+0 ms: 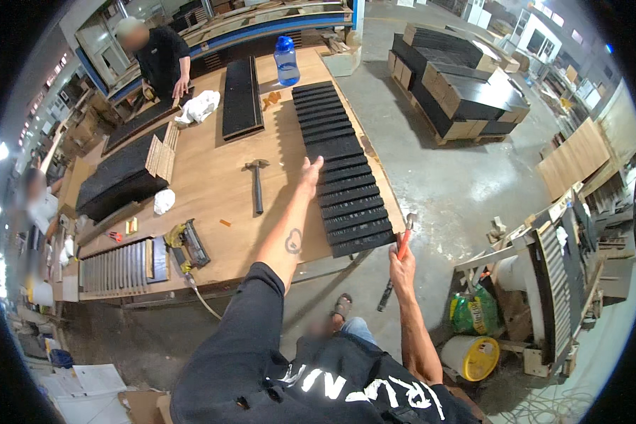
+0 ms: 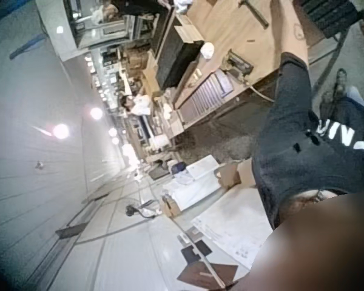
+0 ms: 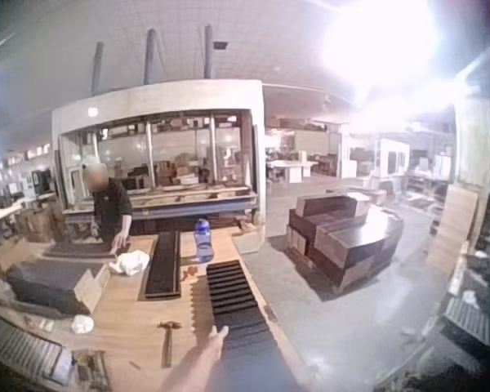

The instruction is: The person assembles wooden panels by attaching thin wooden strips to the edges. They use a hammer to tap the strips into place and a pneumatic nail gun to secure them. The person works on multiple panels, stacking them as they finish.

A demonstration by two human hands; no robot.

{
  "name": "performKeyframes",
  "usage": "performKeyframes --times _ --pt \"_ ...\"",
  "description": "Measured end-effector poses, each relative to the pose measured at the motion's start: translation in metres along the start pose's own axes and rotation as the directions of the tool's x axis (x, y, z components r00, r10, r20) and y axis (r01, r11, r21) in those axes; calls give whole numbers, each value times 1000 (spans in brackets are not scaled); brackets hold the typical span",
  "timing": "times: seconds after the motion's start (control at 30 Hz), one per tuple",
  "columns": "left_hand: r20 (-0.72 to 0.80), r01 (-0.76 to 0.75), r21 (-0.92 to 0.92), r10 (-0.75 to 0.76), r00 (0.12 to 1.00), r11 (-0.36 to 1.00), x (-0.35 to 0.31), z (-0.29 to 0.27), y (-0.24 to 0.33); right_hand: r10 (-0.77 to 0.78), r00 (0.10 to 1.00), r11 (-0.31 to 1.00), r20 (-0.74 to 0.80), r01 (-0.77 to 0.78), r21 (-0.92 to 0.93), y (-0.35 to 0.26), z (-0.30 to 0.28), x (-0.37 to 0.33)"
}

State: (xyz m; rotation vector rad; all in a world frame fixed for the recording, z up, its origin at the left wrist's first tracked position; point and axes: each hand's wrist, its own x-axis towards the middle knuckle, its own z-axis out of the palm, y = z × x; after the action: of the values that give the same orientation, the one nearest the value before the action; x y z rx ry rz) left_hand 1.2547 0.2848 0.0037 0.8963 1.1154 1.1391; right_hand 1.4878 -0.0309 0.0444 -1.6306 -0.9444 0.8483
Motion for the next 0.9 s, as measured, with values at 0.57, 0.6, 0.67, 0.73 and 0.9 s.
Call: performKeyframes --times 0.57,0.6,0.67,0.73,0.9 --pt "-96 -108 428 164 982 897 -106 32 13 80 927 901 365 -224 371 25 -59 18" --pt "-105 -123 574 221 970 810 -141 52 25 38 940 925 340 -162 344 22 -82 17" --pt "122 -403 772 506 854 492 -205 88 15 11 952 954 305 -101 284 23 -137 17" --pt "577 -645 762 400 712 50 -263 122 18 67 944 985 322 -113 127 1 -181 24" --pt "630 -652 756 349 694 -68 -270 152 -28 -122 959 984 258 151 -97 -34 -196 73"
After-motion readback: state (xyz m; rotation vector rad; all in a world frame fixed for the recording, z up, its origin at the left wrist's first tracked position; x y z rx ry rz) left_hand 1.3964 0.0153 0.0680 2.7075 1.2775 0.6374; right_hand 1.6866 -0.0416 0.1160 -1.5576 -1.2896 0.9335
